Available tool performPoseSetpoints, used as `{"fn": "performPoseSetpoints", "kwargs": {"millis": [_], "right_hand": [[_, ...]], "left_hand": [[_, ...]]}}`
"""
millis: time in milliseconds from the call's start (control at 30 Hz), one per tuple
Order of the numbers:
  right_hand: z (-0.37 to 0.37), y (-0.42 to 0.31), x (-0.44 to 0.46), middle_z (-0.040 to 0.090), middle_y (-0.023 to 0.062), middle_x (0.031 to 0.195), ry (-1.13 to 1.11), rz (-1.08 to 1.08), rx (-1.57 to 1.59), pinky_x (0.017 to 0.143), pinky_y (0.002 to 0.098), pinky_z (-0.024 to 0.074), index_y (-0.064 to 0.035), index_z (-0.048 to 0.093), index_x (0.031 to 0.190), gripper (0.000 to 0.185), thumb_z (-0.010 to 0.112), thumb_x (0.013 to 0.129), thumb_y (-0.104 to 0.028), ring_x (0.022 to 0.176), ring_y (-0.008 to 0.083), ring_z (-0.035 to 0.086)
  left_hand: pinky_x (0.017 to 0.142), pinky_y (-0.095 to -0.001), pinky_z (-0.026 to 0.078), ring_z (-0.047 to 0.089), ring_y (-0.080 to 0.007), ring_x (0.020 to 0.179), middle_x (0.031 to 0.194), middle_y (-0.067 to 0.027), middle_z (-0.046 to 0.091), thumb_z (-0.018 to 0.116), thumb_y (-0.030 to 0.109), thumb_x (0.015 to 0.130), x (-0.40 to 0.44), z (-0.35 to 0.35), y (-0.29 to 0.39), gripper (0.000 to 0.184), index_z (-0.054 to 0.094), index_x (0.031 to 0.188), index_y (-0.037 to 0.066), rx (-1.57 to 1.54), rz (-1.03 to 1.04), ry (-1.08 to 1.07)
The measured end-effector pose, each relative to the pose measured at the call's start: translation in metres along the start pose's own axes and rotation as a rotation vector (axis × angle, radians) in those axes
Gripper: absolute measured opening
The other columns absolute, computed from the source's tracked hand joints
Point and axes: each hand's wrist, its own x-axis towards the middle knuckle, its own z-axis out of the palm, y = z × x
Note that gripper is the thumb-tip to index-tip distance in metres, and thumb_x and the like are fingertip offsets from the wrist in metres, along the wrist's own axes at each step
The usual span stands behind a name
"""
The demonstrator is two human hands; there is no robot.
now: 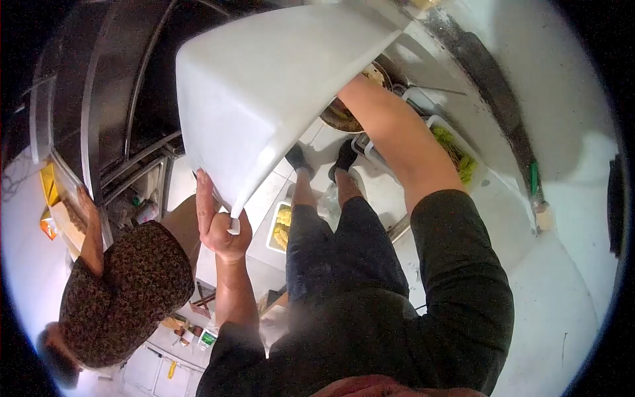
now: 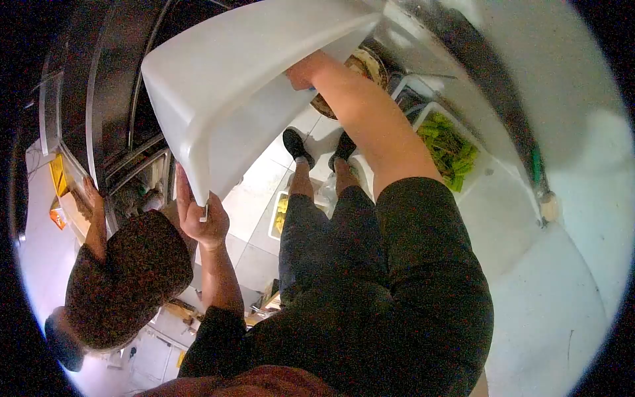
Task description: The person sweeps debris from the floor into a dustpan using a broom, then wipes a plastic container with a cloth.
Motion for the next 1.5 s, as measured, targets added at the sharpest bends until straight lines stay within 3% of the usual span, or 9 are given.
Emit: {"fn": "performPoseSetpoints", "kwargs": {"millis": [133,233,333,567,733,933,1067,1267,1500], "right_hand": [[-0.018,-0.003,-0.023,0.056,0.0124,0.127,-0.097,-0.023,-0.004,0.095,0.0405,0.0436,-0.0122,0.058,0.120,0.039,0.054,0.083,-0.025,0.113,0.0310,0.053],[-0.025,0.010,-0.047,0.056,0.0123,0.126,-0.139,-0.031,0.151,0.095,0.0396,0.0432,-0.0139,0.058,0.121,0.038,0.055,0.085,-0.027,0.112,0.0313,0.053],[-0.001,0.033,-0.058,0.056,0.0156,0.125,-0.136,-0.025,0.508,0.091,0.0426,0.0475,-0.0059,0.060,0.116,0.043,0.057,0.076,-0.023,0.108,0.0337,0.057],[0.064,0.014,-0.053,0.062,0.0166,0.113,0.163,-0.107,0.654,0.087,0.0438,0.0486,-0.0094,0.061,0.113,0.040,0.059,0.077,-0.026,0.102,0.0358,0.059],[0.065,-0.003,-0.025,0.059,0.0165,0.120,0.001,0.006,0.514,0.090,0.0437,0.0478,-0.0087,0.060,0.115,0.043,0.051,0.082,-0.034,0.108,0.0352,0.057],[0.064,0.018,-0.040,0.059,0.0191,0.119,0.161,0.090,0.764,0.094,0.0420,0.0457,-0.0051,0.058,0.120,0.048,0.058,0.079,-0.031,0.109,0.0361,0.056],[0.042,0.031,-0.041,0.062,0.0193,0.113,0.146,0.153,0.826,0.096,0.0413,0.0434,-0.0049,0.064,0.112,0.043,0.060,0.078,-0.030,0.108,0.0367,0.056],[0.039,0.005,-0.020,0.061,0.0169,0.115,-0.024,0.178,0.300,0.096,0.0411,0.0436,-0.0065,0.064,0.113,0.042,0.060,0.078,-0.030,0.108,0.0357,0.056],[0.042,0.002,0.001,0.061,0.0161,0.116,-0.055,0.130,0.208,0.096,0.0410,0.0441,-0.0073,0.063,0.113,0.042,0.060,0.078,-0.029,0.109,0.0349,0.056]], "left_hand": [[0.095,-0.0516,0.047,0.045,-0.0495,0.121,0.128,-0.0335,0.047,0.056,-0.014,0.073,-0.014,-0.003,-0.015,0.023,0.038,0.066,-0.002,-0.012,-0.064,0.026],[0.095,-0.0517,0.047,0.045,-0.0496,0.121,0.127,-0.0333,0.048,0.056,-0.014,0.073,-0.010,-0.006,-0.012,0.020,0.040,0.068,-0.002,0.047,-0.049,-0.025],[0.095,-0.0521,0.046,0.046,-0.0498,0.120,0.127,-0.0325,0.048,0.058,-0.012,0.072,-0.014,-0.001,-0.017,0.022,0.039,0.068,-0.001,0.012,-0.055,0.006],[0.095,-0.0515,0.047,0.045,-0.0507,0.120,0.128,-0.0319,0.048,0.057,-0.011,0.073,-0.021,0.003,-0.016,0.020,0.040,0.071,0.000,0.028,-0.014,-0.016],[0.093,-0.0495,0.049,0.045,-0.0506,0.120,0.128,-0.0330,0.047,0.053,-0.013,0.073,-0.017,0.001,-0.014,0.015,0.043,0.076,-0.002,0.066,-0.045,-0.047],[0.092,-0.0483,0.050,0.046,-0.0503,0.119,0.126,-0.0343,0.047,0.054,-0.013,0.075,-0.014,-0.007,-0.022,0.015,0.043,0.079,-0.004,0.064,-0.101,-0.048],[0.091,-0.0478,0.050,0.047,-0.0497,0.119,0.126,-0.0348,0.048,0.055,-0.012,0.076,-0.006,-0.010,-0.024,0.018,0.039,0.075,-0.003,0.077,-0.056,-0.050],[0.092,-0.0510,0.049,0.046,-0.0498,0.120,0.126,-0.0360,0.047,0.061,-0.006,0.079,-0.008,-0.010,-0.026,0.029,0.034,0.068,-0.001,-0.071,-0.047,-0.037],[0.090,-0.0509,0.050,0.047,-0.0524,0.117,0.125,-0.0362,0.047,0.063,-0.006,0.080,-0.011,-0.008,-0.042,0.028,0.035,0.080,-0.001,-0.011,-0.066,-0.027]]}}
